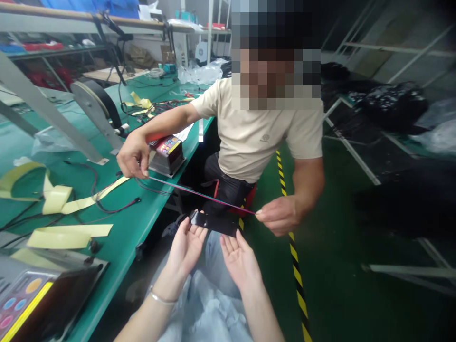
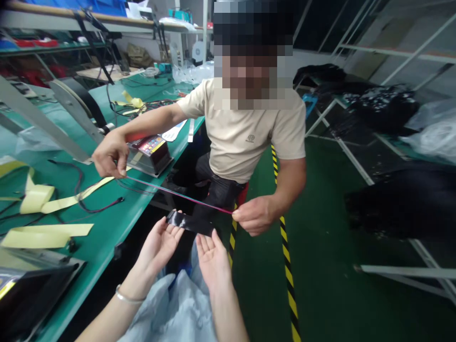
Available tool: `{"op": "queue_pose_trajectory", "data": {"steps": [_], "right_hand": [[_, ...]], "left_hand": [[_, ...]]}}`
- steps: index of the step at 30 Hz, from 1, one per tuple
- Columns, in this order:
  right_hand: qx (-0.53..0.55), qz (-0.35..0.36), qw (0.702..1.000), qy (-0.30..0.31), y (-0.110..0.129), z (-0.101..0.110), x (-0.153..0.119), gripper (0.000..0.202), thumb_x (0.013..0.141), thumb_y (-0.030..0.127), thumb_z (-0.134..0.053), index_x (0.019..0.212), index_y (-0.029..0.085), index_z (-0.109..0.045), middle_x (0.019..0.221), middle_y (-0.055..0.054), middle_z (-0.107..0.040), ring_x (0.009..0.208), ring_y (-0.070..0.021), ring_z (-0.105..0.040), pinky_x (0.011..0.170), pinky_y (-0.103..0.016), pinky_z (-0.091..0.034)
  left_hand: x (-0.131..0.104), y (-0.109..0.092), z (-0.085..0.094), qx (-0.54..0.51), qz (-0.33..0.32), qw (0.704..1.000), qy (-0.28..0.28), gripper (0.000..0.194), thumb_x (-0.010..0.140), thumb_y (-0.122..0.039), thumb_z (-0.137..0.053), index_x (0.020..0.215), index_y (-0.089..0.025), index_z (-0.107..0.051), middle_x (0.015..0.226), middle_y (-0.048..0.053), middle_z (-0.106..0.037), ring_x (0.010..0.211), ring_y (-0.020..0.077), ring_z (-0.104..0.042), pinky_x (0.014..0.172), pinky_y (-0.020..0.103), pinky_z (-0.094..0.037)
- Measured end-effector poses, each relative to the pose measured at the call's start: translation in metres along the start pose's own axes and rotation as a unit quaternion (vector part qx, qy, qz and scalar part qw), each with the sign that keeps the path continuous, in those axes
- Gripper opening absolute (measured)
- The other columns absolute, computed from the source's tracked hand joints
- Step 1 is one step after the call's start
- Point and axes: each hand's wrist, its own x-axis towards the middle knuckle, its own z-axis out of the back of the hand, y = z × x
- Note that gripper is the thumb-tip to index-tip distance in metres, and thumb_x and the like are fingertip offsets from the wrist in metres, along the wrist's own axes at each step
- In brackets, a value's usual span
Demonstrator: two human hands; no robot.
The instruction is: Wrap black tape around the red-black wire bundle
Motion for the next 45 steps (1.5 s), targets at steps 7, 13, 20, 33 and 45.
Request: {"op": "queue_pose_trajectory", "data": {"steps": [7,13,20,33,45], "right_hand": [[0.01,-0.023,0.999,-0.027,0.006,-0.003,0.011,0.019,0.09,0.009,-0.042,0.096,0.01,-0.059,0.085,-0.006,-0.07,0.079,-0.0135,-0.067,0.065,-0.024,-0.059],[-0.008,-0.034,0.998,-0.056,0.007,-0.01,0.022,0.023,0.091,0.008,-0.038,0.092,0.009,-0.06,0.083,-0.007,-0.071,0.08,-0.0126,-0.068,0.065,-0.021,-0.059],[0.012,-0.045,0.998,-0.042,0.007,-0.012,0.028,0.025,0.091,0.009,-0.038,0.089,0.009,-0.062,0.085,-0.007,-0.071,0.086,-0.0131,-0.067,0.07,-0.022,-0.058],[0.059,-0.01,0.997,0.039,0.022,-0.008,0.02,0.022,0.089,0.009,-0.042,0.092,0.008,-0.063,0.093,-0.011,-0.07,0.094,-0.0166,-0.064,0.084,-0.03,-0.054],[0.093,-0.014,0.996,-0.006,0.033,-0.003,0.035,0.019,0.088,0.005,-0.042,0.082,0.008,-0.06,0.088,-0.01,-0.069,0.088,-0.0137,-0.066,0.083,-0.028,-0.054]], "left_hand": [[0.015,-0.018,0.003,-0.002,-0.036,0.999,-0.016,0.026,0.089,-0.014,-0.04,0.103,-0.005,-0.06,0.089,0.014,-0.069,0.084,0.0199,-0.067,0.072,0.028,-0.056],[0.023,-0.031,0.004,-0.005,-0.088,0.996,-0.021,0.026,0.089,-0.012,-0.041,0.105,-0.003,-0.059,0.091,0.015,-0.069,0.086,0.0204,-0.067,0.074,0.028,-0.056],[0.036,-0.043,0.005,-0.014,-0.104,0.994,-0.016,0.029,0.089,-0.011,-0.04,0.111,-0.004,-0.057,0.09,0.013,-0.07,0.087,0.0202,-0.067,0.073,0.027,-0.056],[0.045,-0.049,-0.012,0.021,-0.08,0.996,-0.029,0.043,0.092,-0.01,-0.027,0.134,-0.008,-0.038,0.088,0.014,-0.071,0.084,0.0185,-0.068,0.074,0.025,-0.056],[0.052,-0.05,-0.023,0.064,-0.064,0.995,-0.051,0.041,0.095,-0.016,-0.025,0.132,-0.008,-0.042,0.085,0.013,-0.071,0.077,0.0175,-0.069,0.069,0.025,-0.057]]}}
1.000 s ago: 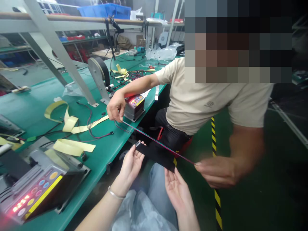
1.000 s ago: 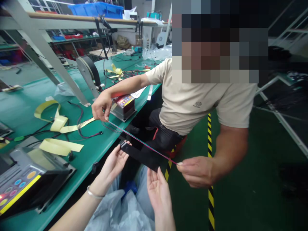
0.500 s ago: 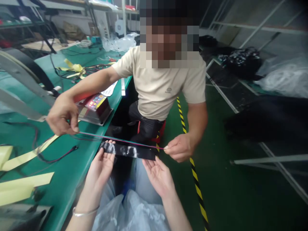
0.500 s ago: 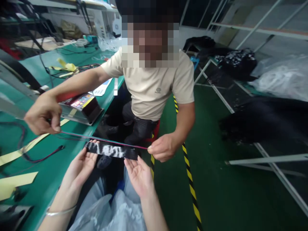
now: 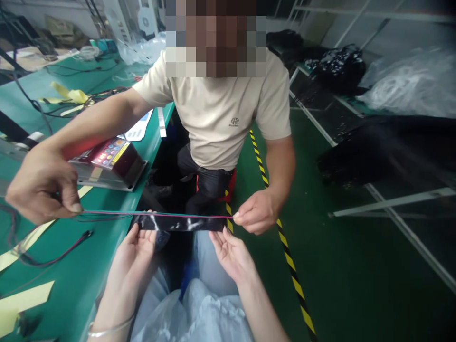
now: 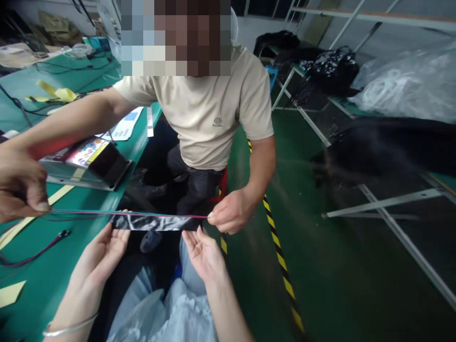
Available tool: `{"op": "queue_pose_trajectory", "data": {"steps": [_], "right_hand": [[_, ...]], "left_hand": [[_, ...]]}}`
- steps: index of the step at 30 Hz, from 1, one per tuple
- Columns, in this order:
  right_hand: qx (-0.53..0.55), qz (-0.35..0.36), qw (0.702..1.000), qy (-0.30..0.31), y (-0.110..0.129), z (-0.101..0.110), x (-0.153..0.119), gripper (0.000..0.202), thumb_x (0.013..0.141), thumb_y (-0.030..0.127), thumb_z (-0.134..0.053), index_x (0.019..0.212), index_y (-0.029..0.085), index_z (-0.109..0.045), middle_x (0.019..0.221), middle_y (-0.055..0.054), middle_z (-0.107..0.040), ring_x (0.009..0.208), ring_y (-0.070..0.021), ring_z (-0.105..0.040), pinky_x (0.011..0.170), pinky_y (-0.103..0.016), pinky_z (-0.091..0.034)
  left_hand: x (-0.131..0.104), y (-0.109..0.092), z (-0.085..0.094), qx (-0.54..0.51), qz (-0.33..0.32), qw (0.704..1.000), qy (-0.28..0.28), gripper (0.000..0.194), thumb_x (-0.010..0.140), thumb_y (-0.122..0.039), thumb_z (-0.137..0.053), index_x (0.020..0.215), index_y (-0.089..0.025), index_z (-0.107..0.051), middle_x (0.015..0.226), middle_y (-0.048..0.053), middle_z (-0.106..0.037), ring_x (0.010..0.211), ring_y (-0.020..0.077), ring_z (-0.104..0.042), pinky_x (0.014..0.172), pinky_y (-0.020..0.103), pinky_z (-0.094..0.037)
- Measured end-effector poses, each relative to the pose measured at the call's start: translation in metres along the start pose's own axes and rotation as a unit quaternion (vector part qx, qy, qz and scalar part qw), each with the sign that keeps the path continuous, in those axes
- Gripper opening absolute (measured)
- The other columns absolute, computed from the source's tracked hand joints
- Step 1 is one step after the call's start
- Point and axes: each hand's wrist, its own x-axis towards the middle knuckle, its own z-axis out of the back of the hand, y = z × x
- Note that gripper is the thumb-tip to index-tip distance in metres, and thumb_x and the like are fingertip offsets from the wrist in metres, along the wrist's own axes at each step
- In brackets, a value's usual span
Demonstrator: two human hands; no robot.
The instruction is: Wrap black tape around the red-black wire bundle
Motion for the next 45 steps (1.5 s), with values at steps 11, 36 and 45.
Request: {"op": "queue_pose_trajectory", "data": {"steps": [11,36,45], "right_hand": [[-0.032,0.068,0.997,0.004,-0.002,-0.007,0.0,0.01,0.083,0.011,-0.052,0.08,0.013,-0.061,0.092,-0.008,-0.067,0.092,-0.0148,-0.064,0.088,-0.031,-0.052],[-0.022,0.107,0.994,0.023,-0.005,-0.008,-0.005,0.009,0.078,0.012,-0.059,0.085,0.017,-0.062,0.093,-0.005,-0.068,0.091,-0.0148,-0.064,0.086,-0.031,-0.052],[-0.037,0.098,0.994,-0.02,-0.007,-0.01,-0.004,0.013,0.083,0.013,-0.051,0.076,0.019,-0.061,0.086,-0.003,-0.068,0.086,-0.0134,-0.064,0.087,-0.031,-0.053]], "left_hand": [[0.006,0.0,-0.001,-0.007,0.011,0.999,0.031,0.044,0.094,-0.015,-0.028,0.138,-0.01,-0.033,0.089,0.014,-0.071,0.084,0.0207,-0.068,0.073,0.028,-0.057],[0.009,-0.001,-0.006,-0.013,0.029,0.998,0.046,0.044,0.094,-0.016,-0.028,0.138,-0.016,-0.033,0.091,0.012,-0.071,0.086,0.0202,-0.067,0.077,0.028,-0.056],[0.0,-0.004,-0.012,-0.009,0.005,0.999,0.048,0.044,0.094,-0.014,-0.028,0.138,-0.013,-0.034,0.09,0.011,-0.072,0.084,0.0191,-0.068,0.076,0.028,-0.056]]}}
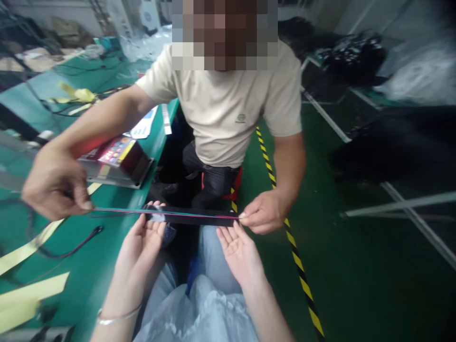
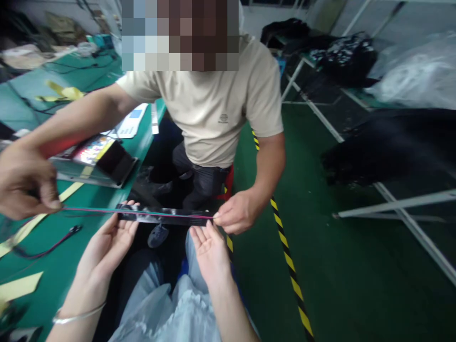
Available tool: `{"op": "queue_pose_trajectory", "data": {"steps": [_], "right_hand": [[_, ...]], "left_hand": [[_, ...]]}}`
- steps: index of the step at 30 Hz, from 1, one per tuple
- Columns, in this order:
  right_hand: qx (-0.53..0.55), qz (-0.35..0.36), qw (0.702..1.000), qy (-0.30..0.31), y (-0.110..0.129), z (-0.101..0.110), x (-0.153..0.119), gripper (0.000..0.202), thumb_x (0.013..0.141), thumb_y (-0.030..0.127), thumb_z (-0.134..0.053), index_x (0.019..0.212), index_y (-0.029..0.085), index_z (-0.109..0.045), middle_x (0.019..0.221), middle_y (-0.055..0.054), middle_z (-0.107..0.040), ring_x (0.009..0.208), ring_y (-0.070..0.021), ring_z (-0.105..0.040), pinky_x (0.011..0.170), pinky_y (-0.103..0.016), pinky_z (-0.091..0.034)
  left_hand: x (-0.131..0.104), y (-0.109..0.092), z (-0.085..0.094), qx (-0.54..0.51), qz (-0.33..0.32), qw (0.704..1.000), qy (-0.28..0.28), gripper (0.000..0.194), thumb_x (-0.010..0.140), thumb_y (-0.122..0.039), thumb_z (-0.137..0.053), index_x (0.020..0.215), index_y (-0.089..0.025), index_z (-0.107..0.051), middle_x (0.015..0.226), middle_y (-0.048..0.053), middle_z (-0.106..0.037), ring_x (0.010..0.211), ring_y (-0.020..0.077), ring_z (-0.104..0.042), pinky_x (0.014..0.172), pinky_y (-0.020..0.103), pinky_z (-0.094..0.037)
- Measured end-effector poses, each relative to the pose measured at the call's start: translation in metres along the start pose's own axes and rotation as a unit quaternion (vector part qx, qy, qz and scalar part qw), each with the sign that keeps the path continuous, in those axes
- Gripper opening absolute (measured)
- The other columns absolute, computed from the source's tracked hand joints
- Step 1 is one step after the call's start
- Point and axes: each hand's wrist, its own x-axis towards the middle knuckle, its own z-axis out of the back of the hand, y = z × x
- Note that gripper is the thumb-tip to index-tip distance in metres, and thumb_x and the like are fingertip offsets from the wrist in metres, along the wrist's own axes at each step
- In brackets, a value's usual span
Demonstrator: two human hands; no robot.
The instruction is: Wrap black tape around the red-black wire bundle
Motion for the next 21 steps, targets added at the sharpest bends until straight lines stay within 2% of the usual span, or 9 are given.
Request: {"op": "queue_pose_trajectory", "data": {"steps": [5,10,15,21], "right_hand": [[-0.02,-0.008,0.999,-0.033,0.002,-0.002,0.002,0.018,0.086,0.012,-0.045,0.079,0.019,-0.061,0.086,-0.004,-0.067,0.086,-0.0128,-0.064,0.08,-0.028,-0.056],[-0.038,-0.008,0.997,-0.059,0.0,-0.005,0.002,0.02,0.085,0.011,-0.044,0.079,0.02,-0.061,0.085,-0.003,-0.066,0.085,-0.0128,-0.064,0.074,-0.027,-0.058],[-0.045,-0.024,0.996,-0.069,0.0,-0.009,0.001,0.025,0.088,0.011,-0.039,0.084,0.019,-0.062,0.087,-0.003,-0.067,0.082,-0.0129,-0.066,0.065,-0.026,-0.06],[-0.041,-0.032,0.996,-0.07,0.002,-0.011,-0.002,0.026,0.089,0.01,-0.037,0.082,0.019,-0.06,0.084,-0.003,-0.067,0.08,-0.0131,-0.066,0.064,-0.027,-0.06]], "left_hand": [[-0.003,-0.005,0.0,-0.01,0.015,1.0,-0.008,0.041,0.093,-0.013,-0.03,0.133,-0.013,-0.042,0.095,0.012,-0.071,0.089,0.0196,-0.067,0.082,0.031,-0.054],[-0.004,-0.007,0.005,-0.005,-0.004,1.0,0.01,0.034,0.092,-0.014,-0.037,0.121,-0.014,-0.054,0.104,0.011,-0.068,0.095,0.0189,-0.065,0.086,0.033,-0.052],[-0.008,-0.007,0.006,0.027,-0.05,0.997,0.046,0.023,0.089,-0.014,-0.044,0.102,-0.011,-0.063,0.11,0.012,-0.065,0.103,0.0234,-0.061,0.085,0.036,-0.052],[-0.017,-0.012,0.003,0.059,-0.085,0.992,0.067,0.02,0.086,-0.014,-0.049,0.097,-0.013,-0.065,0.115,0.013,-0.063,0.103,0.025,-0.061,0.083,0.035,-0.053]]}}
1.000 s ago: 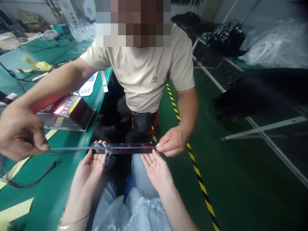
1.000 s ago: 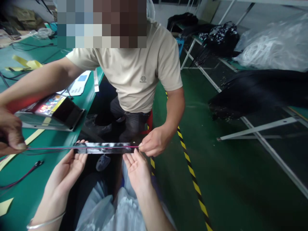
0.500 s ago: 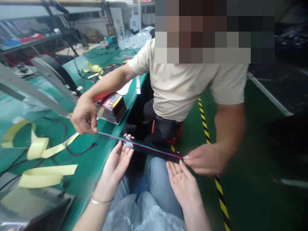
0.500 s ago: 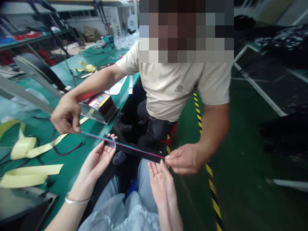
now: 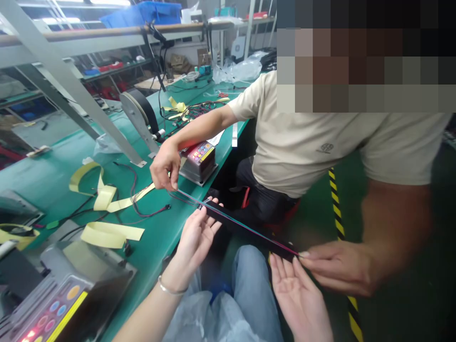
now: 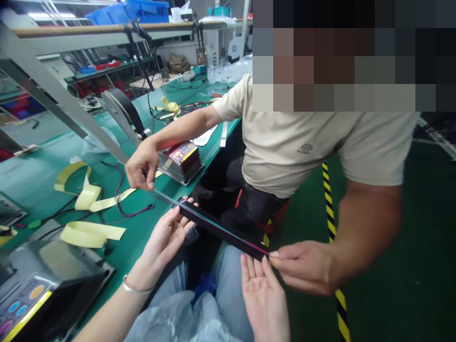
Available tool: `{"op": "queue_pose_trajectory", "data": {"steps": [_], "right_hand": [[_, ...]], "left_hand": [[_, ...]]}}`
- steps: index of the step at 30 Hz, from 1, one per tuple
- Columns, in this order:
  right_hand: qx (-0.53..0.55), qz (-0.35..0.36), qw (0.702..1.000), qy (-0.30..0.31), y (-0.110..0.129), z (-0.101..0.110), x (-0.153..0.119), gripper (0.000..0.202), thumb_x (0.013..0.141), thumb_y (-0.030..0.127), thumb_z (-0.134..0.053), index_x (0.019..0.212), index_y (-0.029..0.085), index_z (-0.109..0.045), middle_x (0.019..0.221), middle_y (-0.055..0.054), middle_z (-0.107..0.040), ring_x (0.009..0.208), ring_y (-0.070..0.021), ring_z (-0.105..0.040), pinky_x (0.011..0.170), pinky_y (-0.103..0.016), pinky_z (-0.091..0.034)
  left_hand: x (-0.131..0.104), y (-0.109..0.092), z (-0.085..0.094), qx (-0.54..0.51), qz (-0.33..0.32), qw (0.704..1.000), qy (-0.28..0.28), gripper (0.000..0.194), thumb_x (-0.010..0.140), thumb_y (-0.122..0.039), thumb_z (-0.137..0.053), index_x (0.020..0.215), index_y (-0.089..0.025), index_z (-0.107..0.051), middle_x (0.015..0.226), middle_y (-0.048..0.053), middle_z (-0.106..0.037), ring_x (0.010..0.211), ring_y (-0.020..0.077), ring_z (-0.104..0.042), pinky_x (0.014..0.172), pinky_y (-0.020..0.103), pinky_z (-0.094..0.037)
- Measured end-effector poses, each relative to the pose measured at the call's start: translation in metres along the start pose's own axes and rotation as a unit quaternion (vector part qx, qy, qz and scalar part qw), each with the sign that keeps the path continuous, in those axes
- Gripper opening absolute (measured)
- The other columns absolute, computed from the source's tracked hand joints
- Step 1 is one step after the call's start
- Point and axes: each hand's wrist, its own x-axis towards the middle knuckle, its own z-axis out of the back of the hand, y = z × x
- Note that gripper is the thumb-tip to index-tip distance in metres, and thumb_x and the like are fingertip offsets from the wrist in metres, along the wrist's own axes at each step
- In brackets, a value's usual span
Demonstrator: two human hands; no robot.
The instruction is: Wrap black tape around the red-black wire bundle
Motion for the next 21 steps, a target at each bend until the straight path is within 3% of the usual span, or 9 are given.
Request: {"op": "queue_pose_trajectory", "data": {"steps": [6,10,14,18,21], "right_hand": [[0.004,-0.005,1.0,0.001,-0.002,-0.001,-0.003,0.025,0.088,0.01,-0.037,0.082,0.018,-0.06,0.083,-0.003,-0.067,0.079,-0.0131,-0.066,0.064,-0.027,-0.06],[0.004,-0.004,1.0,0.007,-0.003,0.001,-0.001,0.019,0.086,0.011,-0.041,0.081,0.017,-0.059,0.081,-0.003,-0.066,0.078,-0.014,-0.066,0.063,-0.027,-0.06],[0.009,-0.007,1.0,0.004,-0.003,0.002,0.001,0.018,0.085,0.01,-0.043,0.079,0.017,-0.058,0.079,-0.003,-0.066,0.076,-0.0141,-0.067,0.062,-0.027,-0.06],[0.006,-0.018,1.0,0.014,-0.003,0.002,0.002,0.019,0.086,0.009,-0.042,0.082,0.017,-0.06,0.08,-0.003,-0.066,0.077,-0.0148,-0.067,0.063,-0.028,-0.06],[0.007,-0.01,1.0,0.02,-0.004,0.001,0.002,0.022,0.087,0.008,-0.041,0.082,0.016,-0.06,0.082,-0.003,-0.067,0.079,-0.0143,-0.067,0.063,-0.028,-0.06]], "left_hand": [[-0.004,-0.008,0.0,-0.024,0.023,0.999,-0.01,0.022,0.086,-0.01,-0.046,0.097,-0.011,-0.065,0.11,0.012,-0.065,0.102,0.0225,-0.061,0.086,0.034,-0.051],[0.004,-0.005,0.006,-0.014,0.003,1.0,-0.017,0.022,0.089,-0.02,-0.047,0.094,-0.009,-0.065,0.1,0.012,-0.069,0.095,0.0192,-0.064,0.083,0.031,-0.053],[0.014,0.0,0.013,-0.003,-0.007,0.999,-0.04,0.02,0.089,-0.016,-0.046,0.09,-0.008,-0.064,0.091,0.011,-0.071,0.085,0.0164,-0.067,0.077,0.027,-0.055],[0.02,0.0,0.017,-0.014,0.033,0.996,-0.078,0.025,0.091,-0.013,-0.04,0.084,-0.007,-0.063,0.083,0.01,-0.071,0.076,0.0153,-0.068,0.07,0.026,-0.056],[0.019,-0.002,0.018,-0.008,0.022,0.997,-0.076,0.023,0.091,-0.014,-0.041,0.084,-0.007,-0.062,0.083,0.011,-0.07,0.076,0.0164,-0.068,0.069,0.027,-0.057]]}}
